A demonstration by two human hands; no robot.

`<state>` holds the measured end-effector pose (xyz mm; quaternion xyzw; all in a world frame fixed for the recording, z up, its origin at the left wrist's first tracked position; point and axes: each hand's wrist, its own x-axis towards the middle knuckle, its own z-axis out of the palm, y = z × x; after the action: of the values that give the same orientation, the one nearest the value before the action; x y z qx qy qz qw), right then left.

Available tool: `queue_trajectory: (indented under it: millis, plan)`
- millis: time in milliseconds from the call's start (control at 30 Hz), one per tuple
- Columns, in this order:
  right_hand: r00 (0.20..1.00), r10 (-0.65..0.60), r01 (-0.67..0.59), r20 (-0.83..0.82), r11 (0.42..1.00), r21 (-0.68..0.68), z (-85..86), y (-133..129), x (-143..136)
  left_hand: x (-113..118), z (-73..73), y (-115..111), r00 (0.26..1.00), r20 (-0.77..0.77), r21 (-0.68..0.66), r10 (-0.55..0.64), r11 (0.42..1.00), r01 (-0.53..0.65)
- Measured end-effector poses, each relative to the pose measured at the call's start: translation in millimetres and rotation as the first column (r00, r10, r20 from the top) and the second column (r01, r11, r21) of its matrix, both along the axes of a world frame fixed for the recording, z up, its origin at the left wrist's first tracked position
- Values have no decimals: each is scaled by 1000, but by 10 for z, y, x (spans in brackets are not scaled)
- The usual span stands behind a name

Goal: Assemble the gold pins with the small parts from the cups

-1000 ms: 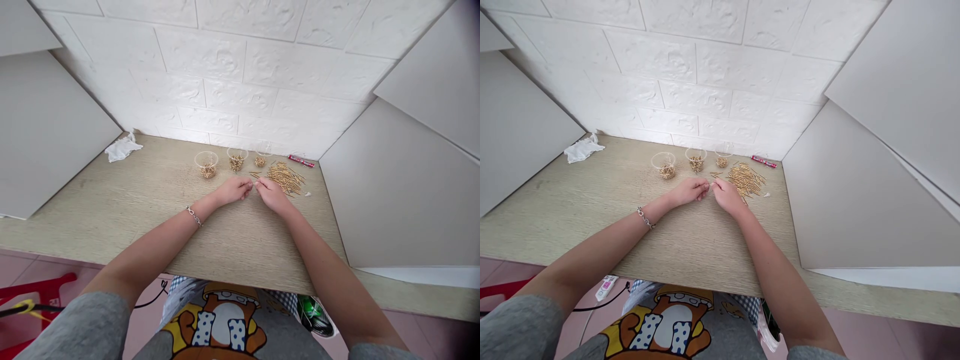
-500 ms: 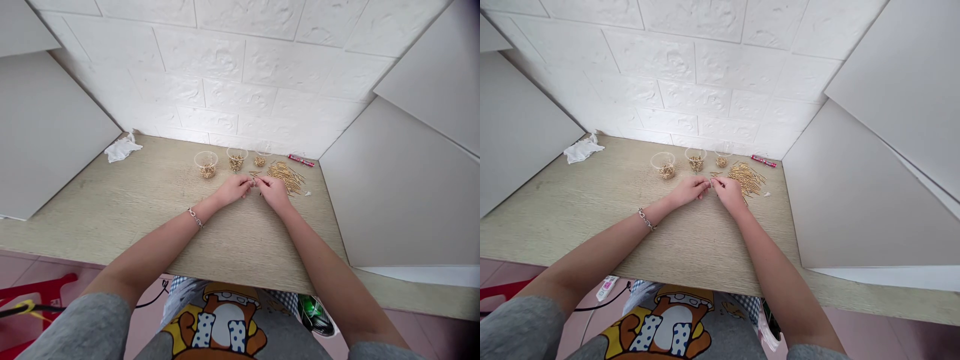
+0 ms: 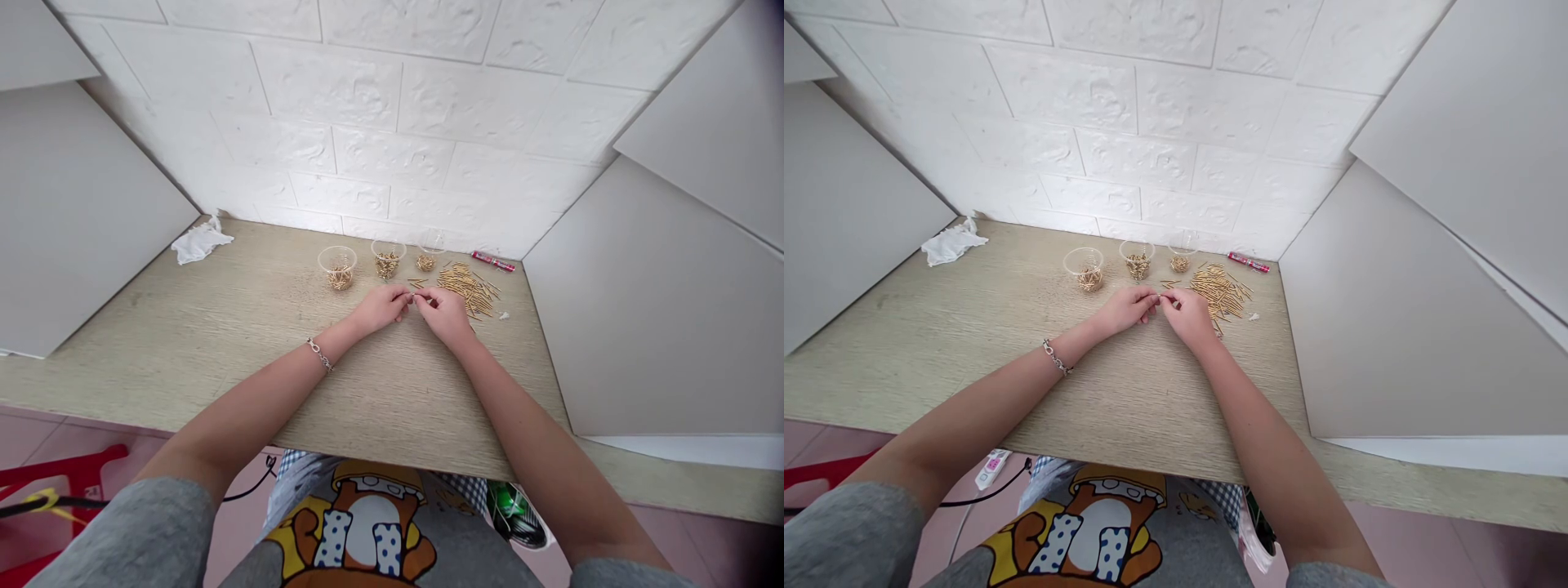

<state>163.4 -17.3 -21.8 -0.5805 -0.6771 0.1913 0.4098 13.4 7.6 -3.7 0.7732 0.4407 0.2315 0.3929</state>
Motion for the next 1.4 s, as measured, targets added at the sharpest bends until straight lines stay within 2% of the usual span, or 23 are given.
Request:
queue_trajectory:
  millis: [367, 1067, 1400]
  plan:
    - [1000, -15, 15, -20, 1000, 26, 15, -17, -18, -7, 10, -9, 1000, -5, 30, -20, 999, 20]
    - [1000, 30, -30, -6, 999, -37, 42, -23, -4, -14, 46, -35, 998, -42, 83, -38, 996, 41]
    - [999, 45, -43, 32, 998, -53, 39, -24, -11, -5, 7, -25, 994, -103, 145, -36, 988, 51]
